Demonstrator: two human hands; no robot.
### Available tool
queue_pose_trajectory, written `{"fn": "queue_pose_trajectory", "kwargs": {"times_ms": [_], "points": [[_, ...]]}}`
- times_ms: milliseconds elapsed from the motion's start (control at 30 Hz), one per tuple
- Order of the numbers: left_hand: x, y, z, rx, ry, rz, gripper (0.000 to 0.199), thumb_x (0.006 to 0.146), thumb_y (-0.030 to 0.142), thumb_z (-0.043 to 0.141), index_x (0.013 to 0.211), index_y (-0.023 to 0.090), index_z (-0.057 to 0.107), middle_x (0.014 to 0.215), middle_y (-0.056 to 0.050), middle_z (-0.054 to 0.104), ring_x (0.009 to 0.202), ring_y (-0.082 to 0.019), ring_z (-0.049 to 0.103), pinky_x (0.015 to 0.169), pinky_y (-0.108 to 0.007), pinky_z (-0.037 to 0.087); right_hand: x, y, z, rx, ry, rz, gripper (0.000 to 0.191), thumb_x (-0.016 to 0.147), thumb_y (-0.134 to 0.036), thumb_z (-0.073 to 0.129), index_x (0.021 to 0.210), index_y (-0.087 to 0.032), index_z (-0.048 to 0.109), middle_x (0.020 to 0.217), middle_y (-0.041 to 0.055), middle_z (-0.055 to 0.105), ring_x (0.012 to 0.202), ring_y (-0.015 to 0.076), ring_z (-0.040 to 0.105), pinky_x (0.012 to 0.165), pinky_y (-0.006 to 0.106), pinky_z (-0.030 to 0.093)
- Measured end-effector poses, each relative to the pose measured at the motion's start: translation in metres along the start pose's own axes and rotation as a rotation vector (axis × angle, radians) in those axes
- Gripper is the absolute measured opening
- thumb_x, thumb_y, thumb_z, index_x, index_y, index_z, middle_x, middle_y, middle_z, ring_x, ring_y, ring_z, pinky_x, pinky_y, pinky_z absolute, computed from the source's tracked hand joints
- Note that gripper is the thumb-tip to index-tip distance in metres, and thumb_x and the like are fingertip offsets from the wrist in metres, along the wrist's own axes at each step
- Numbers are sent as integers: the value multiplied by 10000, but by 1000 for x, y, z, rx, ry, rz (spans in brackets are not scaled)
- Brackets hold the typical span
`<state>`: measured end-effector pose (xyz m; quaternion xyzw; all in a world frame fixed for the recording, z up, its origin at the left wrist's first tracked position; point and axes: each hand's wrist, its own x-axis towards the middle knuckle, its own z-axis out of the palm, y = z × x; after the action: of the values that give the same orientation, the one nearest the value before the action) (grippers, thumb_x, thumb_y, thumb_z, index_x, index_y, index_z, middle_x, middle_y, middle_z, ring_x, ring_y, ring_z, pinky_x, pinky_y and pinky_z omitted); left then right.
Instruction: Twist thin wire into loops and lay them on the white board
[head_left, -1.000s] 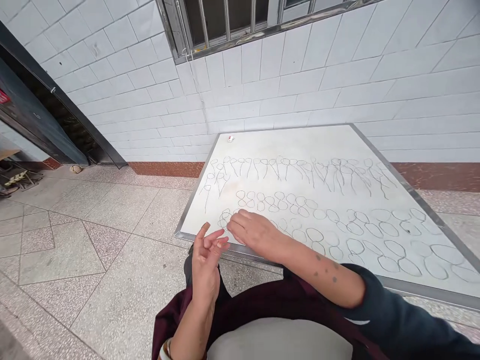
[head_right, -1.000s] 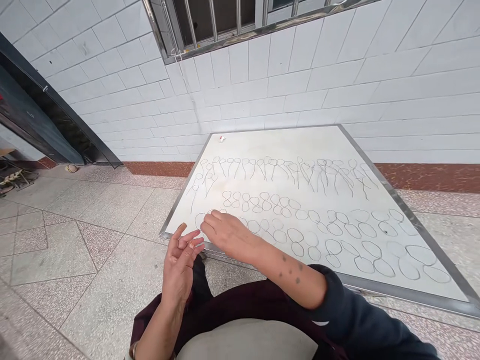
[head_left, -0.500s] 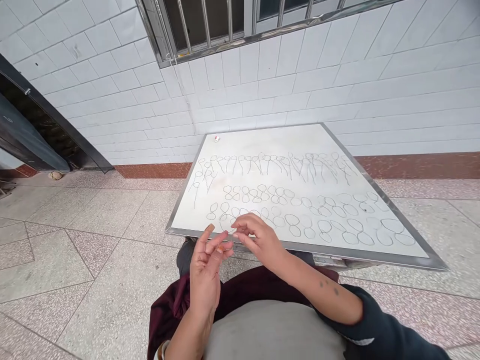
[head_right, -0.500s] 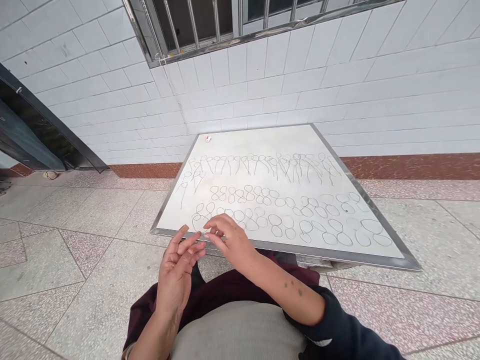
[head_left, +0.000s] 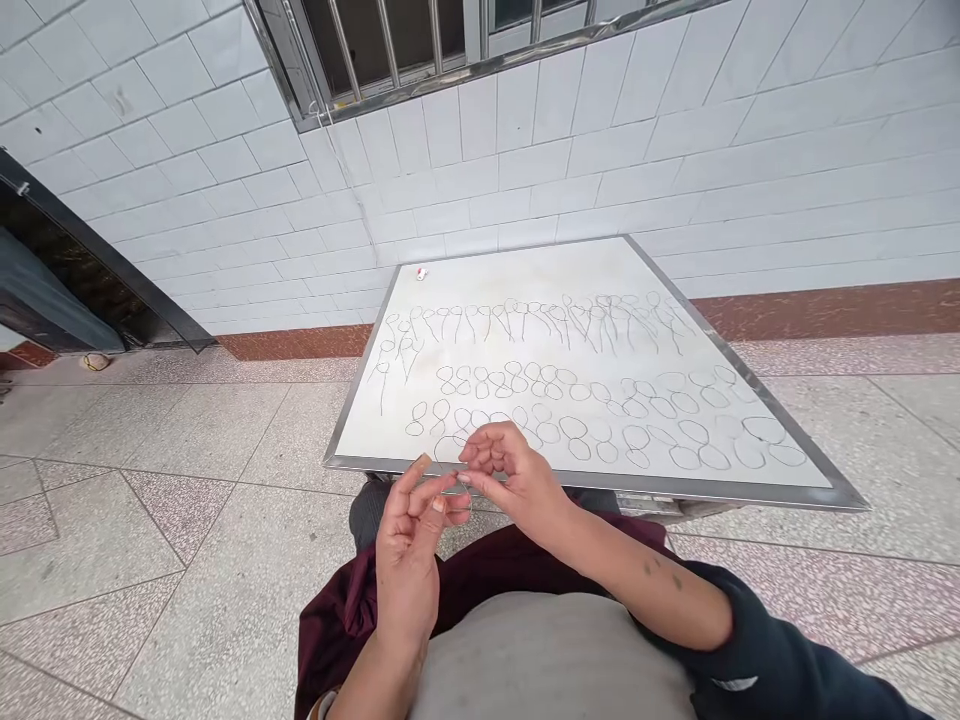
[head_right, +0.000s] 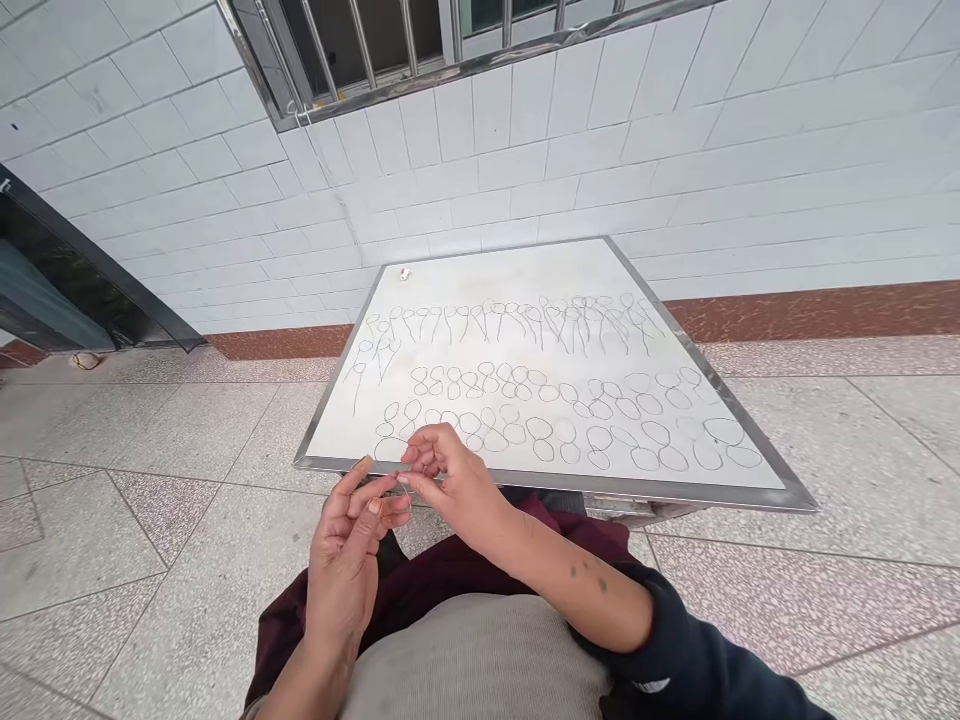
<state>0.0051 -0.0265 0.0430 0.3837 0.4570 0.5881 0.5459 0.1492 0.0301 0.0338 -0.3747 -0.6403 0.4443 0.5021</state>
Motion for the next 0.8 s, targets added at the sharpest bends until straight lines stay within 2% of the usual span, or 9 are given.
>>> {"fn": "queue_pose_trajectory", "kwargs": {"times_ms": [100,200,300,400,500,667,800], "points": [[3,-4,0,-18,26,-7,419,840,257,620,1244,226,514,1062,-74,681,823,-157,672,765,-305,525,-2,3,1,43,-31,3,305,827,-204,607,1072,-245,429,879,-2,609,791,127,593,720,296,494],[5,-7,1,-50,56,-13,421,807,247,654,1209,209,537,1016,-73,697,772,-144,669,719,-290,536,-6,5,-2,49,-70,58,261,852,-217,572,1079,-242,445,878,0,600,813,129,591,739,300,488],[5,-8,2,-55,78,-12,419,803,241,655,1204,207,536,1027,-79,699,778,-150,674,708,-292,545,-10,4,-6,59,-115,107,204,881,-254,538,1074,-240,475,927,15,591,867,133,577,752,296,481],[5,-8,2,-56,108,11,413,800,228,660,1194,213,537,1022,-71,699,817,-168,681,719,-298,549,-13,2,-7,71,-203,106,210,859,-277,576,1050,-234,500,949,20,588,813,126,559,692,272,474],[4,-8,3,-50,121,34,418,801,222,660,1199,208,534,1013,-69,701,846,-169,677,767,-310,546,-14,3,-2,89,-186,145,200,817,-292,635,970,-226,524,885,3,575,709,110,540,606,245,453],[3,-9,3,-42,91,22,438,806,229,657,1220,208,518,1030,-69,693,867,-162,662,792,-320,547,-15,12,5,210,-149,188,148,832,-310,617,926,-220,547,813,-15,542,684,102,538,612,244,453],[4,-10,3,-37,71,-14,448,794,236,673,1216,222,523,1032,-59,691,917,-179,653,785,-323,551,-15,14,3,192,-138,183,132,820,-302,625,902,-219,565,802,-17,532,649,94,508,580,234,435]]}}
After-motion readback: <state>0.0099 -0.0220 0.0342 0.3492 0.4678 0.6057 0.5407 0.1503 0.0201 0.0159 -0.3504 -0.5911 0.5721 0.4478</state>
